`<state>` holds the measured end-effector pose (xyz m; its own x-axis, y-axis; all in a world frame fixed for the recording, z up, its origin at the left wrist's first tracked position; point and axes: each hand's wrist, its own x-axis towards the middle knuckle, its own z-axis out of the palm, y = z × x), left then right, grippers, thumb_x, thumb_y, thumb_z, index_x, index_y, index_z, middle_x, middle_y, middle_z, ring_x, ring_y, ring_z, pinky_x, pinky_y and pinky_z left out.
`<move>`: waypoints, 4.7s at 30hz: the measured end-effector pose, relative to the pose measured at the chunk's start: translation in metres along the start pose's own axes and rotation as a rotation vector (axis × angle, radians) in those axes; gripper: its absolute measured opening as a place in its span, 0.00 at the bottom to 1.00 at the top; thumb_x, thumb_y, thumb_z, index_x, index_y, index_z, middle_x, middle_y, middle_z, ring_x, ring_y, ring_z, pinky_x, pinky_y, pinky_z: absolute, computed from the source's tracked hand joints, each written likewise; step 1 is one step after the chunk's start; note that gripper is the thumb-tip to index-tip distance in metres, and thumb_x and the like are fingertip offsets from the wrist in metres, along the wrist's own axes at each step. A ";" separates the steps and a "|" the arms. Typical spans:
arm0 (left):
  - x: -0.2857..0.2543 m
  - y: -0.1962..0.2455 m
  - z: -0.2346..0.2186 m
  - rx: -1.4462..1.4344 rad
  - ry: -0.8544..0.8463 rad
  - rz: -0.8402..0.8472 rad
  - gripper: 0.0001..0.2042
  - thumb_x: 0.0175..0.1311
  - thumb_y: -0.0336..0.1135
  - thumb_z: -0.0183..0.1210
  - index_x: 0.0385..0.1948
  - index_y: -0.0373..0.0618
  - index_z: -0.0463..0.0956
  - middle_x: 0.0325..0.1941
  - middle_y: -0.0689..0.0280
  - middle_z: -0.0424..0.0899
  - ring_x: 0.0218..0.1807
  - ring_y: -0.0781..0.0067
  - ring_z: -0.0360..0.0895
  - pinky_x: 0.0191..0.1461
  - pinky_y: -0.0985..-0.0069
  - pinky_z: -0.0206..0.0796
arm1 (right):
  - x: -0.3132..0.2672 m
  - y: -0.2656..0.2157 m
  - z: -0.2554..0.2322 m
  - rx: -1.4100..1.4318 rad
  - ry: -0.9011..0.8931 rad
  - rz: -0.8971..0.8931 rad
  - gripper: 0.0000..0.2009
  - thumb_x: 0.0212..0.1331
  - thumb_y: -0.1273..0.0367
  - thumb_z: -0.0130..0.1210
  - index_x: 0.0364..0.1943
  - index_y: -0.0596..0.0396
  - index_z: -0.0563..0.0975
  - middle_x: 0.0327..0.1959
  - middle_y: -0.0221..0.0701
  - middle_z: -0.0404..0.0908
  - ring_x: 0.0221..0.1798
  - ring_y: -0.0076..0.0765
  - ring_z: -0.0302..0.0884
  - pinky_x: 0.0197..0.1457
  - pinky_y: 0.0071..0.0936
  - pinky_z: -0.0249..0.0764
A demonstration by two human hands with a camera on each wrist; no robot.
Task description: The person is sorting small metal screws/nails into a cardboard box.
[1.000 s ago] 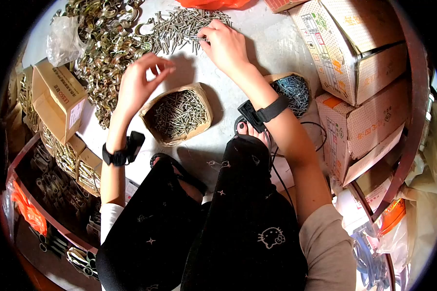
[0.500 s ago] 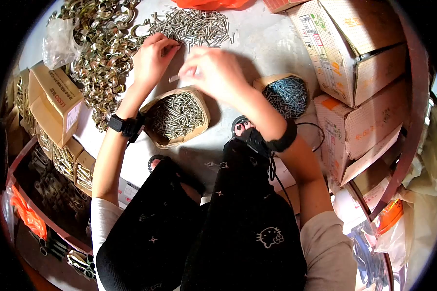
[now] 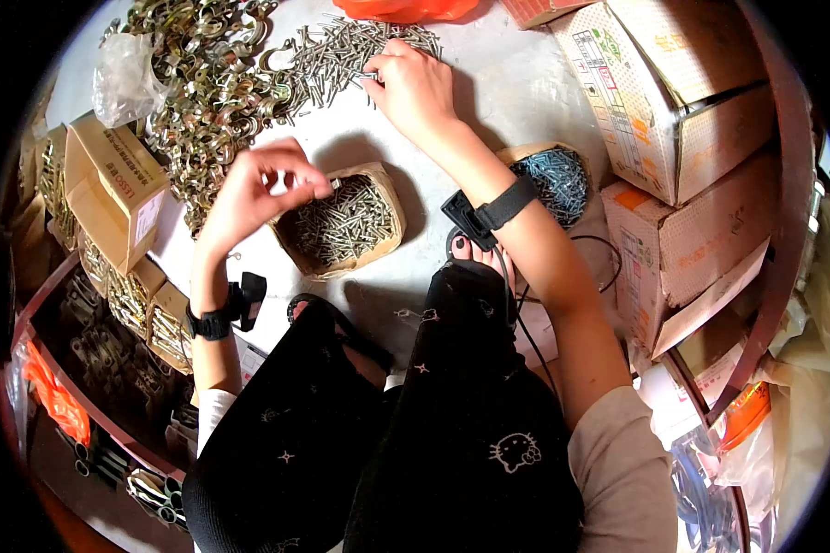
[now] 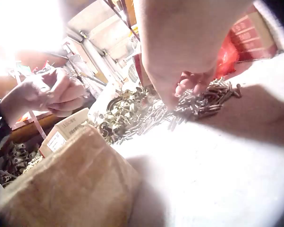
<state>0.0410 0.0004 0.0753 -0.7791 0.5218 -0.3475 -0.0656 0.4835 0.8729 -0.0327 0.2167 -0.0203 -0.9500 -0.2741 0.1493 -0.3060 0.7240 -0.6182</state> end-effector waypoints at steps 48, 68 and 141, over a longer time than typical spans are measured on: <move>0.073 -0.059 0.019 0.790 0.683 0.069 0.06 0.55 0.38 0.66 0.31 0.51 0.84 0.30 0.72 0.80 0.36 0.68 0.79 0.36 0.71 0.72 | -0.002 -0.002 0.000 -0.085 -0.088 -0.129 0.04 0.52 0.70 0.60 0.31 0.48 0.84 0.32 0.29 0.79 0.36 0.40 0.82 0.39 0.38 0.77; 0.079 -0.060 0.027 0.783 0.692 -0.005 0.06 0.54 0.37 0.65 0.31 0.49 0.81 0.33 0.69 0.78 0.38 0.65 0.79 0.36 0.69 0.72 | -0.087 -0.076 -0.030 0.304 -0.701 -0.256 0.04 0.52 0.71 0.61 0.30 0.55 0.81 0.31 0.34 0.78 0.36 0.42 0.81 0.41 0.38 0.75; 0.001 -0.008 -0.006 0.132 0.034 -0.073 0.09 0.59 0.29 0.62 0.41 0.46 0.85 0.32 0.69 0.83 0.31 0.80 0.75 0.32 0.80 0.63 | -0.023 -0.031 -0.049 0.429 -0.445 -0.010 0.05 0.51 0.65 0.66 0.28 0.47 0.84 0.30 0.26 0.81 0.31 0.28 0.81 0.36 0.26 0.76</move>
<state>0.0372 -0.0071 0.0702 -0.7963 0.4586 -0.3944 -0.0422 0.6084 0.7925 -0.0041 0.2317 0.0337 -0.8023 -0.5843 -0.1222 -0.1749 0.4258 -0.8877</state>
